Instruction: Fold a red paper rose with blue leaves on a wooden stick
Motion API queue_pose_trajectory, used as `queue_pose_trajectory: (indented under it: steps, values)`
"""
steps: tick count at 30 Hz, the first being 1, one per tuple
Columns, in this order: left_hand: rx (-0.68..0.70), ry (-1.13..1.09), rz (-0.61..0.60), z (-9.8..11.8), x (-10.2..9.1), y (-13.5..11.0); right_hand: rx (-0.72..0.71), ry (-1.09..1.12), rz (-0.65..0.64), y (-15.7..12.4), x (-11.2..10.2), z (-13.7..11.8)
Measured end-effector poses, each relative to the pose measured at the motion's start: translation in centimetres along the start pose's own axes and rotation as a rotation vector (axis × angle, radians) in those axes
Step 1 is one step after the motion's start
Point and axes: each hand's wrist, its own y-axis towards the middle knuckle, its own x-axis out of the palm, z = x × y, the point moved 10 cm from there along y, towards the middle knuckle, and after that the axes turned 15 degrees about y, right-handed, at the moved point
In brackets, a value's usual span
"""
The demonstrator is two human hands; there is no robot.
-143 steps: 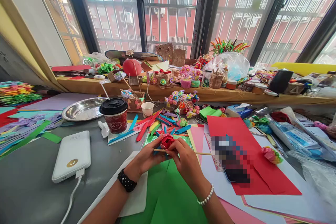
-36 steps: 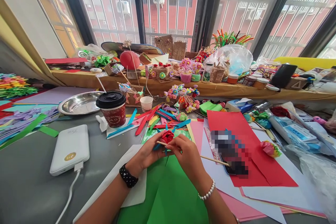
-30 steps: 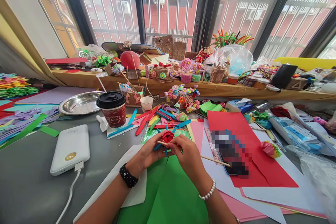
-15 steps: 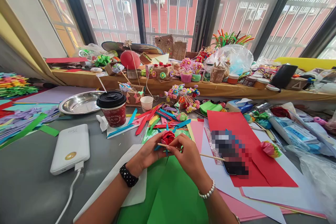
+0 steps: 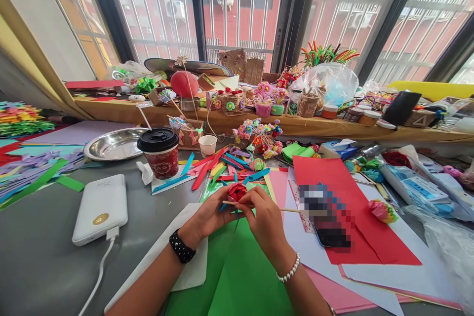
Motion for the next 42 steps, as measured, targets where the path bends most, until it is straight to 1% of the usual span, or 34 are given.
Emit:
queue_pose_trajectory:
  steps: [3,8,13,17,21,25,33,42]
  values:
    - [0.007,-0.001,-0.001,0.0,0.0,0.1,-0.006,-0.045,-0.008,0.0,0.0,-0.1]
    - [0.024,0.031,0.029,0.2,-0.2,-0.1,0.010,-0.111,-0.030,0.0,0.0,0.1]
    - [0.029,0.052,0.047,0.3,-0.4,-0.1,0.078,-0.176,-0.034,-0.1,-0.4,1.1]
    - [0.020,0.060,0.076,0.3,-0.6,-0.2,0.132,-0.191,-0.063,-0.1,-0.4,2.1]
    - [0.010,0.079,0.039,0.2,-0.1,-0.2,0.166,-0.227,-0.092,0.0,-0.4,2.5]
    - [0.004,0.091,0.037,0.1,-0.2,-0.2,0.202,-0.213,-0.082,0.0,-0.6,2.5]
    - [0.008,0.097,0.069,0.3,-0.5,-0.3,0.139,-0.182,-0.030,0.1,-0.7,1.8]
    - [0.024,0.112,0.050,0.5,-0.4,-0.4,0.111,-0.166,-0.010,0.1,-0.8,1.5]
